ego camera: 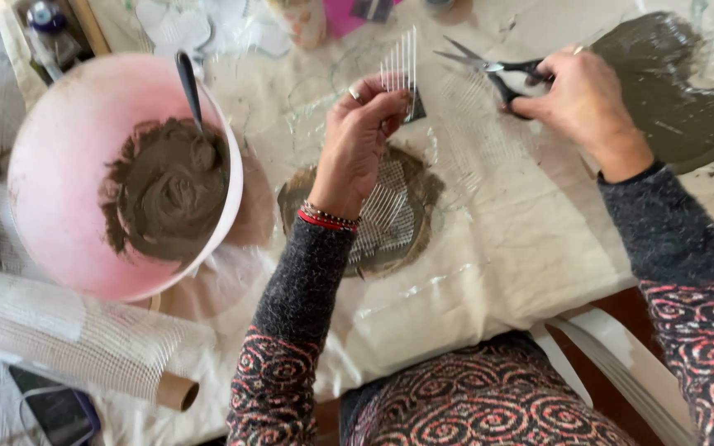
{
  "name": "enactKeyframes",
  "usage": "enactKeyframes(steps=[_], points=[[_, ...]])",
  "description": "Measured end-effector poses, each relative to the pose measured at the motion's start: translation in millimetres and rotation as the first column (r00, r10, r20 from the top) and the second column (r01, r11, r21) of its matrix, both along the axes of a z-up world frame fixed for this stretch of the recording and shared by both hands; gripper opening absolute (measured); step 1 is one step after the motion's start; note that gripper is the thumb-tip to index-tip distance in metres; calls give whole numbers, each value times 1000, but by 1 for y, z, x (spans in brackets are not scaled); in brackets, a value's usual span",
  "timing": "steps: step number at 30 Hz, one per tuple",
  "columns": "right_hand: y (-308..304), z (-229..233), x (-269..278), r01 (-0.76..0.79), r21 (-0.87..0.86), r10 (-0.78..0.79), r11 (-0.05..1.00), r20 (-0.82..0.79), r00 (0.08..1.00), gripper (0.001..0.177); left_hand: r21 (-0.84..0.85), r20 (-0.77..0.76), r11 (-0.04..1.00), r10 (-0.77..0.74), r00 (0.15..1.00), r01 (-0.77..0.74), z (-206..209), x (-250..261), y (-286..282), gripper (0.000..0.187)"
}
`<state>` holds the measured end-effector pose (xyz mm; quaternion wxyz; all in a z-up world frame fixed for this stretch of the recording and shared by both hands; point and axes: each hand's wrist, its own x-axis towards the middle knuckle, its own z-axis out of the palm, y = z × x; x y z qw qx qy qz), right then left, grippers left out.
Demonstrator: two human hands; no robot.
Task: Applying mesh reinforcement and spreadable paste to a butterfly-shaped art piece.
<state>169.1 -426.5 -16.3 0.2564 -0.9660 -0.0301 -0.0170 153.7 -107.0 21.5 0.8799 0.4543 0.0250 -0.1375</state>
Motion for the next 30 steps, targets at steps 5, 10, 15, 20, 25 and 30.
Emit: enactKeyframes(steps=[5,10,15,20,25,30], points=[[0,6,0,-131,-391,273,911,335,902,41,225,258,968,56,964,-116,25,-41,45,12],[37,27,-28,-174,-372,334,912,426,841,25,434,190,901,-86,978,-5,21,-71,74,14],[102,60,-65,-373,18,344,928,349,872,16,541,179,834,-240,954,108,-1,-62,83,16],[127,46,-88,-436,269,380,859,237,894,19,691,195,707,-380,904,148,-13,-32,75,11],[130,30,-89,-384,252,341,888,197,919,23,757,208,643,-411,888,120,-16,-15,55,13],[134,25,-96,-400,320,354,859,191,915,24,801,242,596,-417,876,62,-22,-10,48,13]])
